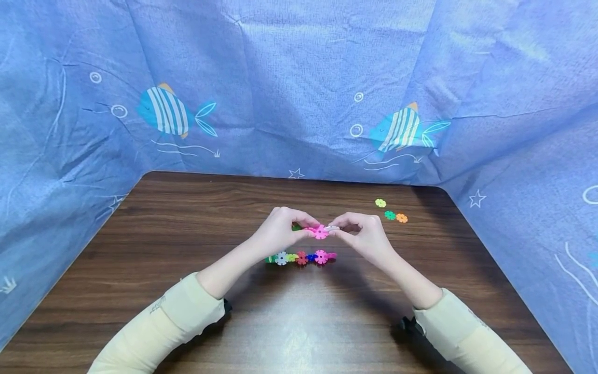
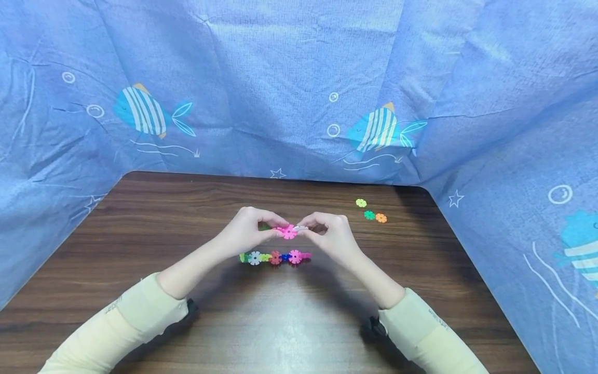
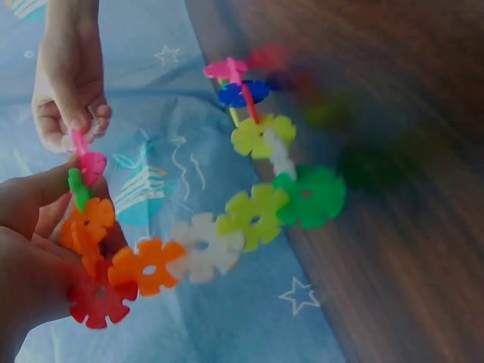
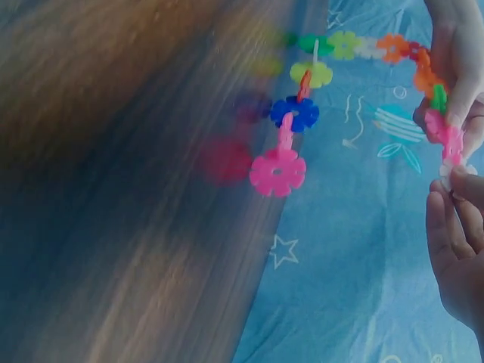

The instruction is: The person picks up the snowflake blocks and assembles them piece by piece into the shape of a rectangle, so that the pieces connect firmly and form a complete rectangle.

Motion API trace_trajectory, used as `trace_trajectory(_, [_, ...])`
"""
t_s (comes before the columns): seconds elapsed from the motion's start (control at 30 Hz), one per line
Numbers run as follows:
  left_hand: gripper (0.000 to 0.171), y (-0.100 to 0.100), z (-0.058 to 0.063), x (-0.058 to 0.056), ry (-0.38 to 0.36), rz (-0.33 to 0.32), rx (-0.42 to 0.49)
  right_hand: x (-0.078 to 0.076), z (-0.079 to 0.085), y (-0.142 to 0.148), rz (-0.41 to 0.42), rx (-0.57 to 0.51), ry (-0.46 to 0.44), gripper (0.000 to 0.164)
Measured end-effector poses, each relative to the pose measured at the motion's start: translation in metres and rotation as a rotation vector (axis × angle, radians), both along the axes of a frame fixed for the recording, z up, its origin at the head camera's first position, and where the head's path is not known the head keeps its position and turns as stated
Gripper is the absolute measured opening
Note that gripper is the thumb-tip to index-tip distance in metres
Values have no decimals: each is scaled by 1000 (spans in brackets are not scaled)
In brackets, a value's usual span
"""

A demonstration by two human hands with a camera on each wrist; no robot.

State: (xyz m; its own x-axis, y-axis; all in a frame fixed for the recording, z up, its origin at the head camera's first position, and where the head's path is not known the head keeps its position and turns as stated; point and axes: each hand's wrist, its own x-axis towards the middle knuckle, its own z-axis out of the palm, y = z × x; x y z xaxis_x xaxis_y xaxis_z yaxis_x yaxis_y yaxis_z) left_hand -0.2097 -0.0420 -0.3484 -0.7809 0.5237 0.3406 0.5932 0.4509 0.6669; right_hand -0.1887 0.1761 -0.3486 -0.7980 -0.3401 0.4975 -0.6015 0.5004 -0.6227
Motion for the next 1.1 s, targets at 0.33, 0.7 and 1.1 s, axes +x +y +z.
trace_trajectory(0.33, [19, -8, 10, -7, -89, -2, -33, -31, -22, 39, 63, 102, 29, 32])
trace_trajectory(0.7, [25, -24, 4, -16, -195, 75, 52, -59, -28, 95, -123, 234, 52, 40])
trace_trajectory(1.1, [38, -38, -12, -30, -275, 104, 149, -92, -57, 151, -127, 387, 28, 48])
